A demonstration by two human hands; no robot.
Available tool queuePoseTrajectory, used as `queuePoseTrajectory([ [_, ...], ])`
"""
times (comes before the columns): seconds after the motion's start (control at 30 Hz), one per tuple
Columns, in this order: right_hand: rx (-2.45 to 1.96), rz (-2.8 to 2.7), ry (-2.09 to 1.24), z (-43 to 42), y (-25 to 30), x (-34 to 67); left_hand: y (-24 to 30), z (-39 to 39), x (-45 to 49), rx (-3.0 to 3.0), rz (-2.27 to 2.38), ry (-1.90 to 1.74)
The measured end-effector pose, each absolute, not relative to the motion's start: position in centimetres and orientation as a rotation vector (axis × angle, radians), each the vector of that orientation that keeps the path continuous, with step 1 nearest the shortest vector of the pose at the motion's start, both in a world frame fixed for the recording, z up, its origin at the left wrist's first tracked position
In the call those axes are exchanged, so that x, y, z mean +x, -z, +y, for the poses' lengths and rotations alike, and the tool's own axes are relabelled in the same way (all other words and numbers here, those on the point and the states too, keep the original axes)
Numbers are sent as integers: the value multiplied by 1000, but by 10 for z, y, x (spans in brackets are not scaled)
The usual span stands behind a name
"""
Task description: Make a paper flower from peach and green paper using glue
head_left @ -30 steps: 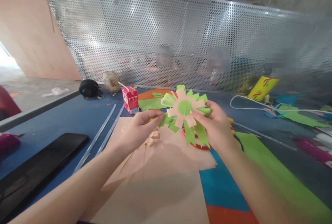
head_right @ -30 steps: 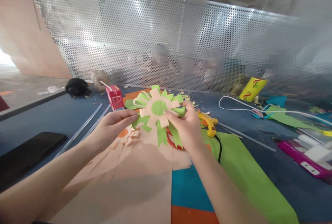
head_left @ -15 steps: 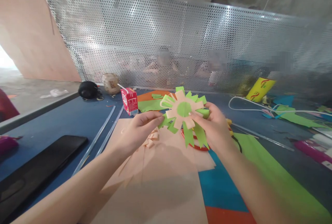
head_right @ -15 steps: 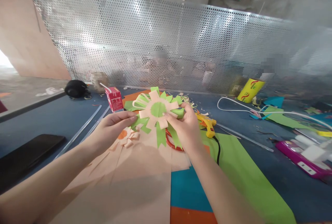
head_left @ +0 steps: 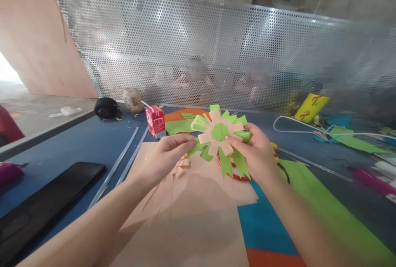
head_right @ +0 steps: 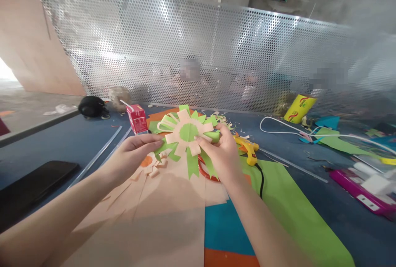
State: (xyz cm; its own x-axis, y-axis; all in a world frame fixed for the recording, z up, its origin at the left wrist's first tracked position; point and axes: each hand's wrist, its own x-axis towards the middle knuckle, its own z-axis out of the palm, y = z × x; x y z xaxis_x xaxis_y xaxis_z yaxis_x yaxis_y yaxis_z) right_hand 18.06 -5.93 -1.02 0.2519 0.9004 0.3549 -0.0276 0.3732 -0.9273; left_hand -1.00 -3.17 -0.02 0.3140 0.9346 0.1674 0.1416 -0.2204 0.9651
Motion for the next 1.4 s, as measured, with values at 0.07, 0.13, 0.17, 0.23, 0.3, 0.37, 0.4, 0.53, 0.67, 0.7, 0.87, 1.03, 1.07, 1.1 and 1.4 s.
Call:
queuePoseTrajectory([
  [0.07,-988,-1132,-790,-59,10,181,0,-33,-10,1612,985,-1028],
  [0.13,-989,-1130,-788,-59,11,181,-1,-34,-11,1608,979,-1027],
  [0.17,-989,-1130,-787,-59,11,181,-1,-34,-11,1604,980,-1026],
  [0.23,-994,-1134,-779,-58,11,180,0,-34,-11,1587,984,-1032],
  [0.3,-1006,-1140,-772,-58,11,180,2,-32,-11,1562,979,-1035],
  [0.37,-1019,-1146,-773,-59,11,180,5,-30,-12,1514,969,-1042],
  [0.4,-1025,-1147,-776,-59,11,180,6,-30,-12,1487,958,-1051],
  [0.53,-1042,-1150,-796,-61,8,178,4,-31,-12,1475,889,-1036],
  [0.67,-1068,-1176,-790,-64,7,175,-1,-35,-10,1576,888,-953],
  [0.7,-1068,-1186,-788,-65,7,174,-1,-36,-9,1586,903,-952],
  [0.87,-1031,-1210,-786,-66,9,172,0,-35,-9,1594,964,-951],
  [1.03,-1037,-1220,-791,-66,9,173,1,-34,-11,1585,928,-920],
  [1.07,-1040,-1222,-794,-66,8,173,0,-34,-11,1588,924,-918],
  [1.1,-1046,-1224,-795,-66,8,173,0,-34,-11,1594,923,-921],
  [1.4,-1057,-1234,-818,-68,7,170,1,-34,-9,1620,891,-920],
])
